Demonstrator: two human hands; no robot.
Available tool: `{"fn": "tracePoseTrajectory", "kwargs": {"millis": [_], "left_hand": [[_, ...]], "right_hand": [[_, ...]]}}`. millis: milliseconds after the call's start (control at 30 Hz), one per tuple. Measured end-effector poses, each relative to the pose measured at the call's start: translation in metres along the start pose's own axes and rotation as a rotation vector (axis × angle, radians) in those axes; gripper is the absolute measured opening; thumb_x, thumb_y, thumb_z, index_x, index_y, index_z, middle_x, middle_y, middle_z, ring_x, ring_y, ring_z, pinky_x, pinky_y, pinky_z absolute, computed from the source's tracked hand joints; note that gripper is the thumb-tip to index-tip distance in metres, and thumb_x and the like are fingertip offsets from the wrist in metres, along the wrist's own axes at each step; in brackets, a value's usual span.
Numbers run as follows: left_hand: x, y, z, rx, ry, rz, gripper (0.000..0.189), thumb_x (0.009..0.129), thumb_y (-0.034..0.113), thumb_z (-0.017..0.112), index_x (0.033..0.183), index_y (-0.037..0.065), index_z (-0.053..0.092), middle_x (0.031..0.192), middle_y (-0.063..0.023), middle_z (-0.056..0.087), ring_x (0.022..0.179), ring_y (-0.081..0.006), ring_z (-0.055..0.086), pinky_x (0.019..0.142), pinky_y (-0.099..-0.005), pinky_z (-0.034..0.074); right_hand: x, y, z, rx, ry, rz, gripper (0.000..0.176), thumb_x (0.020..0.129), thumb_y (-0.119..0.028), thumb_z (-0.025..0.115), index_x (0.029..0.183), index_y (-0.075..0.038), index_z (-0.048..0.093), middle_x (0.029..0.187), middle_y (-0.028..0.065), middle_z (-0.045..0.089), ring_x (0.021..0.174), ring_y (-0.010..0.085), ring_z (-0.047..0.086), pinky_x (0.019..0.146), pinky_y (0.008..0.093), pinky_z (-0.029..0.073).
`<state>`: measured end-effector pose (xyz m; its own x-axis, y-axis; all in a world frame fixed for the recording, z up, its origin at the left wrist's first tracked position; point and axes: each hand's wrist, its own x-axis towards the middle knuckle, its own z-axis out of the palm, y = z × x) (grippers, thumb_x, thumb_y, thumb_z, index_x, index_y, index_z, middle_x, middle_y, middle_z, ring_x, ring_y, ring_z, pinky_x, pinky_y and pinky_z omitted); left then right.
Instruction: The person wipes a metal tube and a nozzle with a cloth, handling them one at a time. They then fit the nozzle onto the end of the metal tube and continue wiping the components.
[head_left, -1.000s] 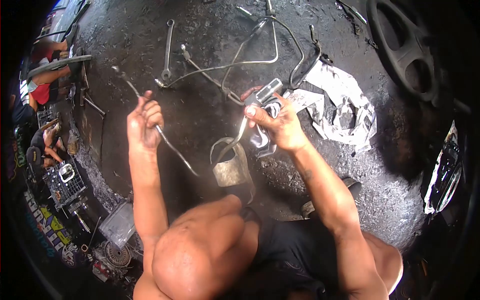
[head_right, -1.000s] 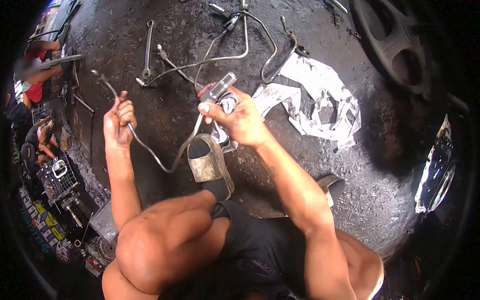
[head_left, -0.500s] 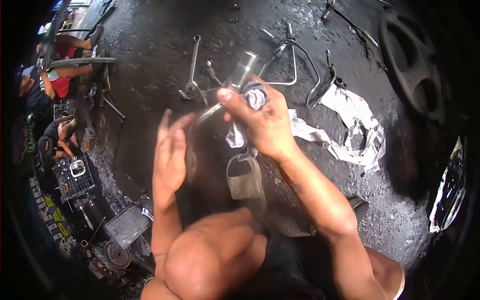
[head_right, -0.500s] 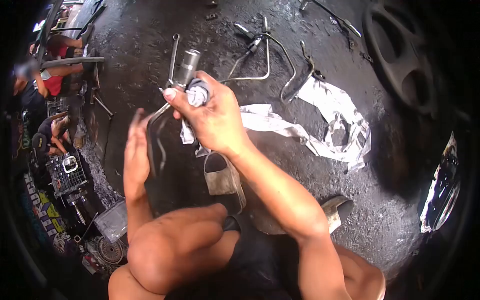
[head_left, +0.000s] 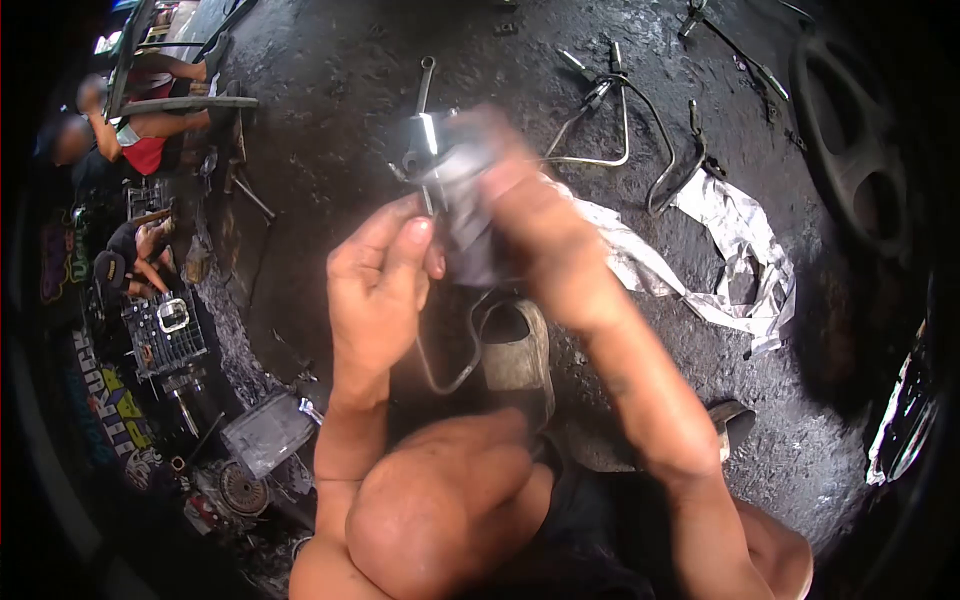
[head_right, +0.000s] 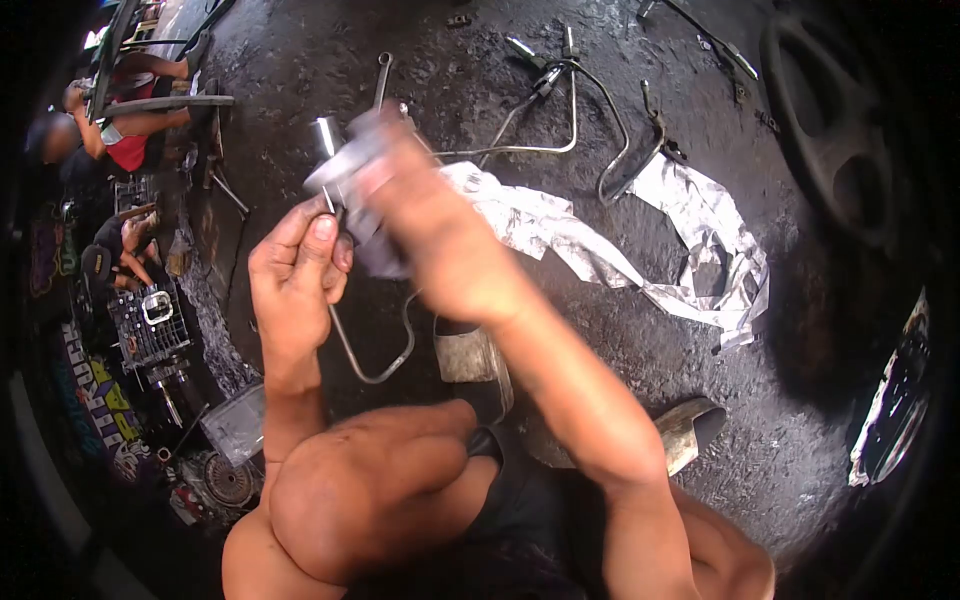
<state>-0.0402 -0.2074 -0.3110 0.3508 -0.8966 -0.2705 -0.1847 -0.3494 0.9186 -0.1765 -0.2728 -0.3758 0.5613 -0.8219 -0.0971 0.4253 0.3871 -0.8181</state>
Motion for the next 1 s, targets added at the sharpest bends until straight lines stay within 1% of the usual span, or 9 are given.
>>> {"fn": "tracePoseTrajectory", "kwargs": {"millis": [67, 267, 367, 433, 567, 700, 767, 867, 1000], "left_hand": [[0.0, 0.002, 0.004, 0.073, -0.026, 0.057, 0.025, 0.095, 0.017, 0.058, 0.111, -0.003, 0.061, 0.066, -0.0005, 0.054, 0.048, -0.0009, 0.038, 0.04, -0.0159, 0.024], [-0.005, 0.006, 0.008, -0.042, -0.02, 0.063, 0.028, 0.093, 0.017, 0.06, 0.111, -0.005, 0.061, 0.067, 0.0001, 0.053, 0.052, -0.0018, 0.041, 0.04, -0.0159, 0.027], [-0.005, 0.005, 0.005, -0.123, -0.029, 0.038, 0.03, 0.093, 0.017, 0.06, 0.112, -0.006, 0.061, 0.069, -0.0007, 0.054, 0.054, -0.0024, 0.041, 0.04, -0.0156, 0.026], [-0.006, 0.01, 0.002, -0.092, -0.049, 0.036, 0.028, 0.094, 0.016, 0.059, 0.112, -0.005, 0.062, 0.068, -0.0004, 0.054, 0.055, -0.0028, 0.043, 0.041, -0.0163, 0.028], [-0.004, 0.008, 0.0, -0.056, -0.074, 0.085, 0.025, 0.094, 0.013, 0.057, 0.112, -0.004, 0.064, 0.069, 0.0005, 0.056, 0.057, -0.0035, 0.046, 0.046, -0.017, 0.032], [-0.005, 0.01, 0.007, 0.159, -0.02, 0.172, 0.023, 0.095, 0.009, 0.054, 0.112, -0.002, 0.064, 0.07, 0.0018, 0.058, 0.06, -0.0045, 0.049, 0.052, -0.0193, 0.039], [-0.007, 0.007, 0.014, 0.22, 0.005, 0.248, 0.023, 0.095, 0.007, 0.053, 0.112, -0.002, 0.064, 0.071, 0.0008, 0.059, 0.06, -0.0046, 0.049, 0.053, -0.0202, 0.041], [-0.009, 0.01, 0.026, 0.179, -0.018, 0.308, 0.023, 0.095, 0.011, 0.056, 0.112, -0.004, 0.062, 0.072, -0.0005, 0.058, 0.056, -0.0013, 0.044, 0.045, -0.015, 0.03], [-0.001, 0.004, 0.025, 0.135, 0.042, 0.274, 0.026, 0.093, 0.009, 0.059, 0.113, -0.006, 0.062, 0.075, -0.0026, 0.06, 0.06, -0.0037, 0.048, 0.046, -0.0163, 0.034]], "right_hand": [[0.002, 0.008, 0.025, -0.265, 0.169, -0.307, 0.044, 0.091, -0.018, 0.059, 0.128, 0.004, 0.048, 0.111, 0.0198, 0.062, 0.097, 0.0229, 0.063, 0.084, 0.0318, 0.049], [0.006, 0.005, 0.012, 0.182, 0.203, -0.124, 0.02, 0.088, -0.017, 0.068, 0.097, 0.001, 0.069, 0.089, 0.0035, 0.068, 0.08, 0.0077, 0.061, 0.071, 0.0218, 0.048], [0.01, 0.006, 0.008, 0.136, 0.173, -0.108, 0.021, 0.091, -0.018, 0.064, 0.101, 0.0, 0.068, 0.089, 0.0017, 0.068, 0.078, 0.0063, 0.06, 0.07, 0.0206, 0.048], [0.011, 0.009, 0.006, 0.573, 0.188, 0.054, 0.025, 0.091, -0.018, 0.063, 0.108, 0.0, 0.066, 0.097, 0.0025, 0.068, 0.084, 0.0068, 0.059, 0.074, 0.0215, 0.048], [-0.001, 0.014, 0.009, 0.303, 0.062, -0.146, 0.033, 0.087, -0.018, 0.068, 0.114, 0.001, 0.063, 0.113, 0.0062, 0.063, 0.099, 0.0085, 0.056, 0.084, 0.0246, 0.047], [0.003, -0.003, 0.018, -0.013, 0.165, -0.211, 0.03, 0.085, -0.015, 0.07, 0.107, 0.003, 0.064, 0.086, 0.0061, 0.068, 0.078, 0.007, 0.061, 0.069, 0.0247, 0.05], [0.002, -0.012, 0.023, -0.564, 0.411, -0.524, 0.022, 0.088, -0.018, 0.066, 0.092, 0.004, 0.064, 0.066, 0.006, 0.064, 0.059, 0.0049, 0.055, 0.052, 0.0277, 0.047], [0.01, -0.018, 0.01, -0.512, 0.563, -0.23, 0.027, 0.092, -0.02, 0.061, 0.079, 0.003, 0.061, 0.059, 0.0059, 0.058, 0.051, 0.0037, 0.047, 0.044, 0.0299, 0.039], [0.003, -0.02, -0.005, 0.005, 0.436, -0.201, 0.028, 0.096, -0.022, 0.056, 0.083, 0.001, 0.065, 0.071, 0.0003, 0.062, 0.065, 0.0039, 0.052, 0.057, 0.0208, 0.042]]}}
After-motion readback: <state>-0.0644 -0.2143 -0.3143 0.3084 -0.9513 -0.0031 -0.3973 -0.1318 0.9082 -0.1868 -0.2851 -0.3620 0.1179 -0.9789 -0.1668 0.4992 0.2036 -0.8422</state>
